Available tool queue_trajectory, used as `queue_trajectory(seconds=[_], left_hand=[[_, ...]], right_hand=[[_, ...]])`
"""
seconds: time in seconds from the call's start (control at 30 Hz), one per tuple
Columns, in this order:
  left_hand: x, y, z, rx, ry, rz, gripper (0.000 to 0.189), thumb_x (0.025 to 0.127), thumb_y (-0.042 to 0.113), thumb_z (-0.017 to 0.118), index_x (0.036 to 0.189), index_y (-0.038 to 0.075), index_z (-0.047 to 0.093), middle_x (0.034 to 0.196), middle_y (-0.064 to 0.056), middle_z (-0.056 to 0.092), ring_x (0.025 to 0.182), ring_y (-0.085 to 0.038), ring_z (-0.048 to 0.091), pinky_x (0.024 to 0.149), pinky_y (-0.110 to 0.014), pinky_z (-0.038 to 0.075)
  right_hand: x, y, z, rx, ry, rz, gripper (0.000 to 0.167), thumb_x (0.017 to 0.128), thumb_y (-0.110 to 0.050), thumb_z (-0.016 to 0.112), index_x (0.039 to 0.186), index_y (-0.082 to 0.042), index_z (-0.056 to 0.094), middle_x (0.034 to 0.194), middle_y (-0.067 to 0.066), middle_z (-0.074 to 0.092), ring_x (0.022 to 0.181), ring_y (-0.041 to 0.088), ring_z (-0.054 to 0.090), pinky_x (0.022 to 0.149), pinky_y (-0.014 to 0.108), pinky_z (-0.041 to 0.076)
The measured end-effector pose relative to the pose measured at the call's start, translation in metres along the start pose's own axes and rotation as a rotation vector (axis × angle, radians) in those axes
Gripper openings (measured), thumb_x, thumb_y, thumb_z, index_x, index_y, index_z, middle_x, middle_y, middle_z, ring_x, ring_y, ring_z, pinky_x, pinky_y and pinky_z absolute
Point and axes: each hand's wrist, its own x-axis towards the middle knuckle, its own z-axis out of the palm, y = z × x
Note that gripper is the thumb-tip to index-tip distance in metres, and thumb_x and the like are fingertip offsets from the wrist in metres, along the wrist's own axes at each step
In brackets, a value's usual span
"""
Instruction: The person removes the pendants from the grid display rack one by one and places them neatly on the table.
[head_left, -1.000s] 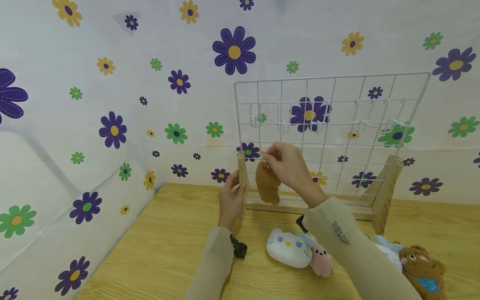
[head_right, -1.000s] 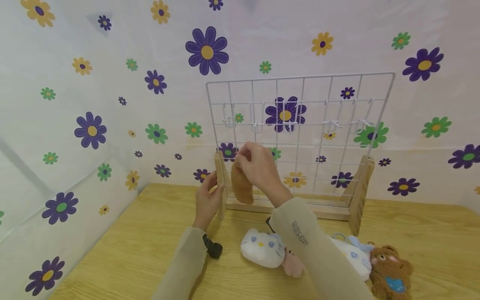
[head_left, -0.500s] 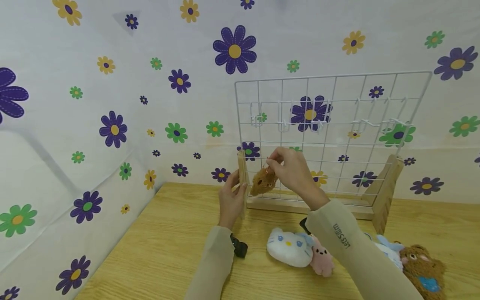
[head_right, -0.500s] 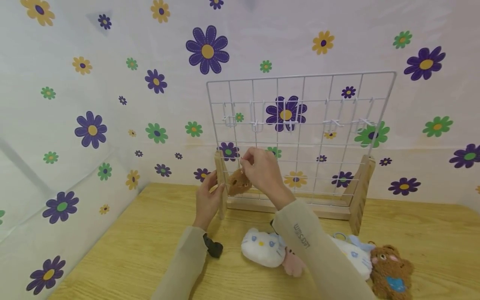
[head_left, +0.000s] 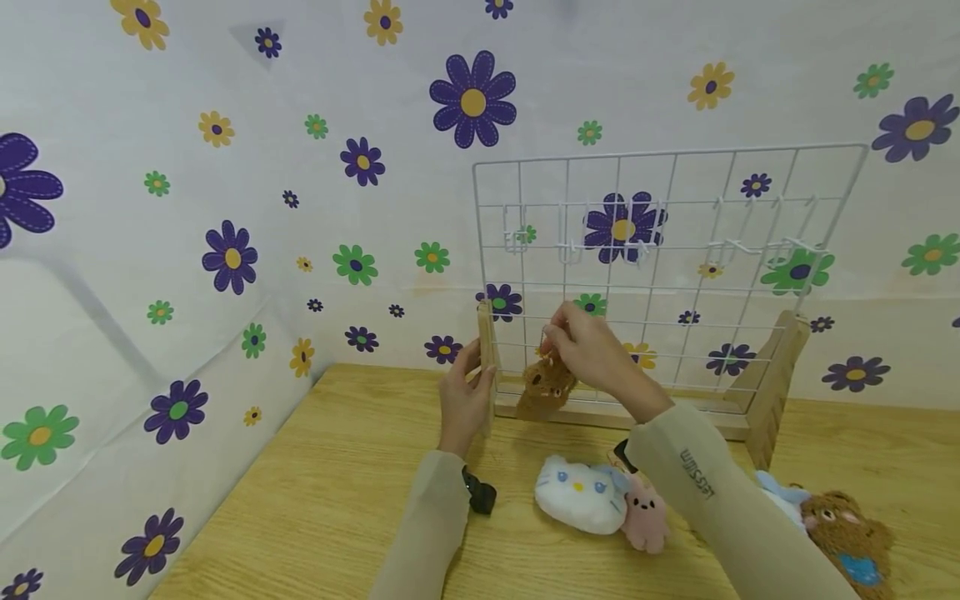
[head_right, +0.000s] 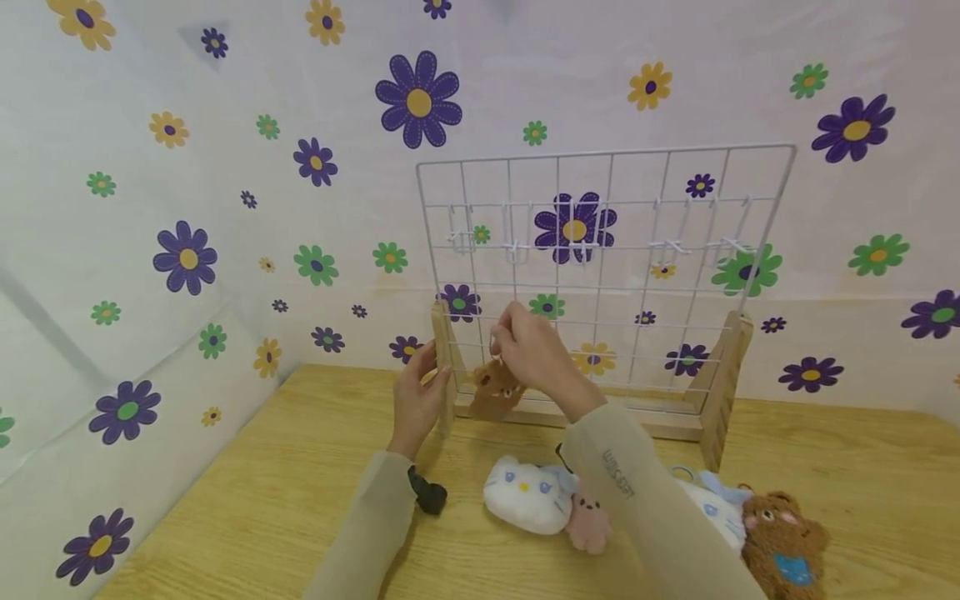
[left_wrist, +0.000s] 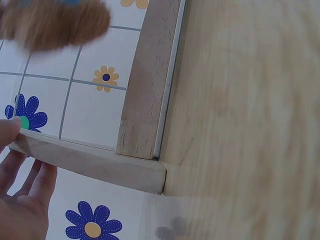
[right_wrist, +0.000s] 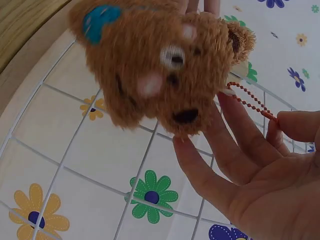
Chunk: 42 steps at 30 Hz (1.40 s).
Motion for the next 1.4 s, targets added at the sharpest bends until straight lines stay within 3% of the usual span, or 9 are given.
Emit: queue_trajectory(seconds=[0.2, 0.27, 0.43, 0.67, 0.93, 1.23, 1.4], left_hand=[[0.000, 0.007, 0.000, 0.002, 0.000, -0.005, 0.042, 0.096, -0.010, 0.062, 0.138, -0.002, 0.058, 0.129, -0.024, 0.064, 0.117, -0.038, 0.063, 0.095, -0.043, 0.055], [0.001, 0.002, 0.000, 0.011, -0.002, -0.009, 0.043, 0.096, -0.009, 0.063, 0.138, -0.001, 0.058, 0.129, -0.022, 0.064, 0.116, -0.036, 0.063, 0.095, -0.042, 0.055], [0.001, 0.003, -0.003, 0.056, -0.015, -0.013, 0.044, 0.096, -0.007, 0.065, 0.138, 0.001, 0.058, 0.132, -0.020, 0.064, 0.114, -0.037, 0.064, 0.091, -0.045, 0.057], [0.001, 0.003, -0.008, 0.147, -0.027, 0.020, 0.041, 0.095, -0.003, 0.067, 0.136, 0.002, 0.060, 0.133, -0.019, 0.064, 0.105, -0.037, 0.067, 0.081, -0.048, 0.061], [0.004, 0.009, -0.010, 0.278, -0.061, 0.009, 0.041, 0.094, -0.001, 0.071, 0.133, 0.002, 0.060, 0.129, -0.022, 0.065, 0.092, -0.037, 0.072, 0.070, -0.046, 0.063], [0.006, 0.012, -0.013, 0.326, -0.116, -0.005, 0.041, 0.094, 0.001, 0.072, 0.133, 0.003, 0.060, 0.129, -0.022, 0.065, 0.088, -0.035, 0.073, 0.065, -0.043, 0.063], [0.007, 0.012, -0.014, 0.320, -0.107, -0.008, 0.041, 0.093, 0.001, 0.072, 0.133, 0.003, 0.061, 0.129, -0.022, 0.065, 0.088, -0.036, 0.073, 0.065, -0.042, 0.063]], right_hand=[[0.000, 0.007, 0.001, 0.054, -0.057, 0.001, 0.018, 0.110, -0.006, 0.039, 0.104, 0.006, 0.050, 0.091, 0.017, 0.072, 0.079, 0.029, 0.070, 0.064, 0.039, 0.056], [-0.001, 0.009, 0.003, 0.070, -0.067, 0.003, 0.019, 0.110, -0.006, 0.038, 0.104, 0.007, 0.050, 0.090, 0.017, 0.072, 0.080, 0.029, 0.071, 0.071, 0.043, 0.058], [-0.004, 0.015, 0.005, 0.116, -0.085, 0.033, 0.019, 0.110, -0.005, 0.036, 0.103, 0.006, 0.049, 0.090, 0.017, 0.073, 0.083, 0.032, 0.071, 0.082, 0.052, 0.058], [-0.005, 0.018, 0.002, 0.239, -0.112, 0.113, 0.020, 0.112, -0.010, 0.033, 0.106, 0.004, 0.046, 0.095, 0.019, 0.073, 0.088, 0.034, 0.070, 0.066, 0.039, 0.058], [-0.006, 0.023, 0.004, 0.371, -0.155, 0.203, 0.022, 0.112, -0.013, 0.032, 0.105, 0.002, 0.047, 0.096, 0.019, 0.073, 0.090, 0.031, 0.068, 0.069, 0.043, 0.061], [-0.006, 0.025, 0.014, 0.421, -0.201, 0.264, 0.024, 0.112, -0.015, 0.033, 0.110, 0.005, 0.047, 0.095, 0.016, 0.073, 0.087, 0.026, 0.068, 0.073, 0.046, 0.061], [-0.007, 0.024, 0.024, 0.430, -0.242, 0.252, 0.023, 0.112, -0.012, 0.032, 0.113, 0.006, 0.045, 0.094, 0.017, 0.074, 0.082, 0.023, 0.067, 0.064, 0.036, 0.060]])
